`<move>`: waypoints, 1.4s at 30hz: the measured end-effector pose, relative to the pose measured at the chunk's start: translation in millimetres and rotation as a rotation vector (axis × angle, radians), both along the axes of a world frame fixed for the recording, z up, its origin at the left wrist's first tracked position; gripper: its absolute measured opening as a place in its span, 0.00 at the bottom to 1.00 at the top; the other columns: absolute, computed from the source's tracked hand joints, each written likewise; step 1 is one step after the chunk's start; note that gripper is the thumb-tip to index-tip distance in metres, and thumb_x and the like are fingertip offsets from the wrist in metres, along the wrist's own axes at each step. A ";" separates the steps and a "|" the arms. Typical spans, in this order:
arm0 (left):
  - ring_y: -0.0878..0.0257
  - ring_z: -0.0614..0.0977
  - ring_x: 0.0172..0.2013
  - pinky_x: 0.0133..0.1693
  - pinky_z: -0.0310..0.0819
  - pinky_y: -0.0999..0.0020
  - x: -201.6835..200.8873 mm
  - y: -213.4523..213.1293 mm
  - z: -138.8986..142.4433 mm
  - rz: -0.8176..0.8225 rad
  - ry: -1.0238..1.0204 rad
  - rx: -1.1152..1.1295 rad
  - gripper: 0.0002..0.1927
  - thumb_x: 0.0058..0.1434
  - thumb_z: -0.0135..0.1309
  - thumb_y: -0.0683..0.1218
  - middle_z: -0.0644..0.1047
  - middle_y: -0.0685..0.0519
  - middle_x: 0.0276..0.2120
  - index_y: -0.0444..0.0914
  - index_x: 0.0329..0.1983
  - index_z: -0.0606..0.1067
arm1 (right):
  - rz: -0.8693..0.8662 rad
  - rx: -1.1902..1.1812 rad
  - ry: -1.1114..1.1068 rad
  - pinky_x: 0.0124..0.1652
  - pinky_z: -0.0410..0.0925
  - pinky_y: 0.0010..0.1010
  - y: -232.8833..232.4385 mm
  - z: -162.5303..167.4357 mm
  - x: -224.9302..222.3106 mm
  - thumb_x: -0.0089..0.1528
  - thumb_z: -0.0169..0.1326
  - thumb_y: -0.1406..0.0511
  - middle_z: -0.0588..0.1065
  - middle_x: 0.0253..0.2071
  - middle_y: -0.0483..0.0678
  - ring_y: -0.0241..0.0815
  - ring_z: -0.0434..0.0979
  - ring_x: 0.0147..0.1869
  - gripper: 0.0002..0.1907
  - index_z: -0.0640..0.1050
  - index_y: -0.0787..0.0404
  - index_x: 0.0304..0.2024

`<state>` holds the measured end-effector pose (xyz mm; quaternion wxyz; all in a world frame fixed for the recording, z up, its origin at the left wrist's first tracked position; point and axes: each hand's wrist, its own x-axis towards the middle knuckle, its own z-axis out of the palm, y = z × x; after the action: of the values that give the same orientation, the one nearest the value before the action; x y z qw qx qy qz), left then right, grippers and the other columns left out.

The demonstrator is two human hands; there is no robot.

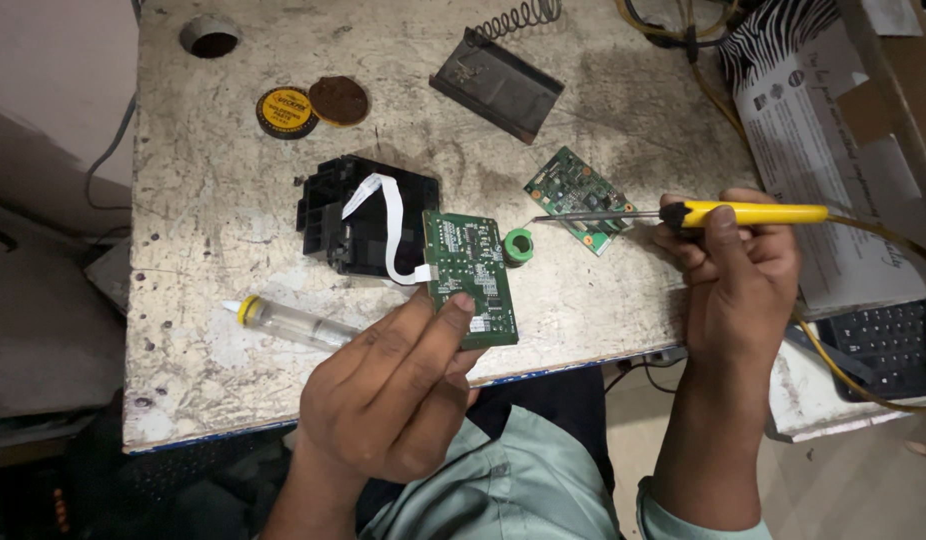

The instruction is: The person holds a green circuit board on a workbench and uses a soldering iron to solder its components, repositioning the board and working on different points across its surface. A desoldering pump and other boards and parts sit on the bench nearby.

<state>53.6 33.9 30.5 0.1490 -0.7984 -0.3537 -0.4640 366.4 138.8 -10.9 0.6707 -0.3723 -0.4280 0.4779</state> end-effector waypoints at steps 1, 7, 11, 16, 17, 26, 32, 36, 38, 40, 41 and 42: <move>0.44 0.85 0.47 0.46 0.85 0.56 0.1 0.1 0.1 0.005 0.004 0.004 0.15 0.66 0.58 0.43 0.80 0.36 0.48 0.33 0.25 0.72 | -0.004 -0.003 -0.005 0.46 0.77 0.31 0.2 0.1 0.1 0.76 0.52 0.70 0.78 0.49 0.66 0.49 0.83 0.45 0.14 0.66 0.68 0.61; 0.44 0.85 0.47 0.46 0.85 0.56 1.2 0.4 0.2 -0.003 -0.010 0.001 0.16 0.68 0.58 0.44 0.80 0.35 0.48 0.33 0.25 0.71 | -0.013 -0.011 -0.005 0.49 0.79 0.36 0.3 1.5 -0.8 0.76 0.51 0.70 0.78 0.48 0.65 0.48 0.82 0.44 0.13 0.66 0.68 0.60; 0.44 0.85 0.47 0.45 0.85 0.56 1.4 1.2 -0.6 0.001 0.000 0.010 0.17 0.68 0.58 0.45 0.80 0.35 0.48 0.33 0.25 0.71 | 0.002 -0.011 -0.013 0.49 0.78 0.35 -0.2 2.2 -0.9 0.76 0.51 0.71 0.78 0.48 0.65 0.46 0.82 0.43 0.13 0.66 0.68 0.60; 0.44 0.85 0.48 0.45 0.85 0.57 -0.5 0.5 -1.1 -0.009 -0.001 0.003 0.16 0.69 0.57 0.44 0.80 0.35 0.48 0.33 0.26 0.72 | 0.003 0.004 -0.031 0.49 0.78 0.34 -0.8 3.1 -2.3 0.77 0.51 0.71 0.79 0.49 0.66 0.45 0.80 0.41 0.13 0.66 0.69 0.61; 0.43 0.85 0.48 0.46 0.85 0.57 -0.8 0.5 -1.2 -0.011 -0.002 0.003 0.15 0.69 0.57 0.44 0.79 0.35 0.49 0.33 0.27 0.73 | 0.001 0.000 -0.028 0.49 0.78 0.34 -0.5 3.4 -2.8 0.76 0.51 0.71 0.78 0.48 0.65 0.46 0.81 0.42 0.13 0.66 0.69 0.61; 0.43 0.85 0.49 0.46 0.85 0.57 0.3 0.3 -2.9 -0.008 -0.018 0.002 0.16 0.68 0.59 0.44 0.79 0.36 0.49 0.33 0.25 0.72 | -0.001 -0.003 -0.027 0.47 0.78 0.32 0.7 2.5 -1.7 0.76 0.51 0.70 0.78 0.48 0.65 0.46 0.82 0.44 0.13 0.66 0.69 0.60; 0.42 0.85 0.48 0.46 0.85 0.56 0.4 0.3 -3.1 -0.026 -0.037 -0.014 0.18 0.65 0.60 0.44 0.79 0.34 0.49 0.34 0.21 0.70 | 0.007 0.003 -0.021 0.46 0.77 0.31 0.1 0.6 -0.1 0.76 0.51 0.70 0.79 0.49 0.66 0.44 0.81 0.42 0.13 0.66 0.69 0.61; 0.43 0.85 0.48 0.46 0.85 0.56 0.0 0.4 -2.2 -0.019 -0.025 -0.008 0.18 0.65 0.60 0.44 0.79 0.35 0.49 0.34 0.22 0.70 | -0.014 -0.006 -0.027 0.47 0.78 0.32 0.5 1.6 -1.1 0.76 0.51 0.70 0.78 0.48 0.65 0.45 0.82 0.43 0.13 0.66 0.69 0.60; 0.43 0.85 0.48 0.46 0.85 0.56 -0.4 0.5 -1.9 -0.019 -0.016 -0.005 0.17 0.65 0.60 0.44 0.79 0.35 0.49 0.34 0.22 0.71 | -0.007 -0.006 -0.028 0.48 0.79 0.34 0.3 1.8 -1.3 0.76 0.50 0.70 0.78 0.48 0.66 0.44 0.81 0.41 0.12 0.66 0.68 0.60; 0.44 0.85 0.48 0.46 0.85 0.57 1.0 0.5 -1.9 -0.004 -0.014 -0.001 0.18 0.65 0.61 0.44 0.80 0.35 0.48 0.34 0.22 0.70 | 0.001 -0.002 -0.024 0.49 0.79 0.34 0.2 1.7 -1.3 0.77 0.50 0.71 0.78 0.48 0.67 0.44 0.81 0.40 0.12 0.66 0.68 0.60; 0.44 0.85 0.48 0.46 0.85 0.57 1.4 0.5 -2.0 0.004 -0.014 0.001 0.19 0.66 0.61 0.45 0.80 0.36 0.48 0.34 0.21 0.70 | 0.007 0.003 -0.020 0.49 0.78 0.34 0.1 1.5 -1.1 0.77 0.50 0.71 0.79 0.48 0.67 0.43 0.80 0.40 0.12 0.66 0.69 0.61; 0.44 0.85 0.47 0.45 0.85 0.57 1.6 0.6 -2.0 0.001 -0.017 -0.001 0.20 0.65 0.61 0.45 0.80 0.35 0.48 0.34 0.21 0.69 | 0.013 0.008 -0.016 0.49 0.78 0.34 0.0 1.4 -1.0 0.78 0.50 0.71 0.79 0.49 0.68 0.43 0.80 0.40 0.12 0.67 0.69 0.61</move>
<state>55.2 34.4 28.6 0.1456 -0.7943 -0.3557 -0.4705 365.4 138.8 -9.4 0.6658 -0.3707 -0.4374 0.4775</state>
